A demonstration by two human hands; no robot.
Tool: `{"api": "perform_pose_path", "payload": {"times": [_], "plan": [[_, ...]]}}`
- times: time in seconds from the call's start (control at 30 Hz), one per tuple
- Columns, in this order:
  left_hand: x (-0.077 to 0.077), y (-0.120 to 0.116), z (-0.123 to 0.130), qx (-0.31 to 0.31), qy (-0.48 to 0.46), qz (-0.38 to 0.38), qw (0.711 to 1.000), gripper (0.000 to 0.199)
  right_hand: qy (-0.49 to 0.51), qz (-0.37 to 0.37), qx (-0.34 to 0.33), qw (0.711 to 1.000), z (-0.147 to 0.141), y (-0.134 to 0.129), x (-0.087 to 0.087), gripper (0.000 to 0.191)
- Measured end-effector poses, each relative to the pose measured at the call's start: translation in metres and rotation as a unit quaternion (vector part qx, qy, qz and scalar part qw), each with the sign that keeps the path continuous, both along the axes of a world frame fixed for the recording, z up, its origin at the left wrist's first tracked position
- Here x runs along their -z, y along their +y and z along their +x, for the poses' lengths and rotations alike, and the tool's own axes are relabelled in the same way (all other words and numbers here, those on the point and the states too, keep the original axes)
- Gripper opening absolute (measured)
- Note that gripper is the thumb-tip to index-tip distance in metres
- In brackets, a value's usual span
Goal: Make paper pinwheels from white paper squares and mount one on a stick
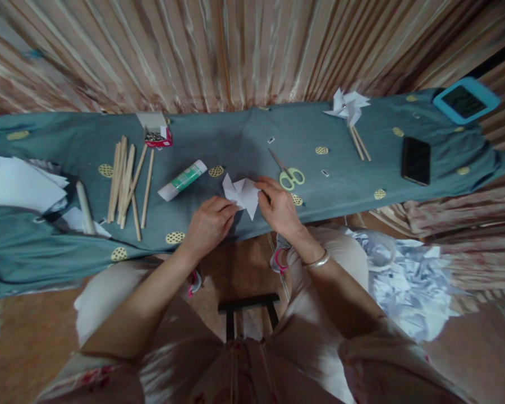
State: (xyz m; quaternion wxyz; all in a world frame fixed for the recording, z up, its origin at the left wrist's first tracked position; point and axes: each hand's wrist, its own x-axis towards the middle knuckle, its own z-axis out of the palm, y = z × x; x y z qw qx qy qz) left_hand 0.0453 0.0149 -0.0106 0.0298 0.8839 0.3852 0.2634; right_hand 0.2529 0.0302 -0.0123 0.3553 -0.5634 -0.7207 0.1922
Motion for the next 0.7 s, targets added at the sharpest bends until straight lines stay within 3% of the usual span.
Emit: {"api": "perform_pose_path", "payload": {"times": [0.27, 0.7], "plan": [[-0.003, 0.013, -0.017, -0.058, 0.002, -0.028, 0.998, 0.023, 0.014, -0.001, -0.028, 1.000, -0.001, -0.008, -0.003, 0.033], [-0.009, 0.011, -0.013, -0.061, -0.011, -0.026, 0.998, 0.021, 0.050, -0.046, -0.052, 0.996, -0.004, -0.021, -0.012, 0.028]]}}
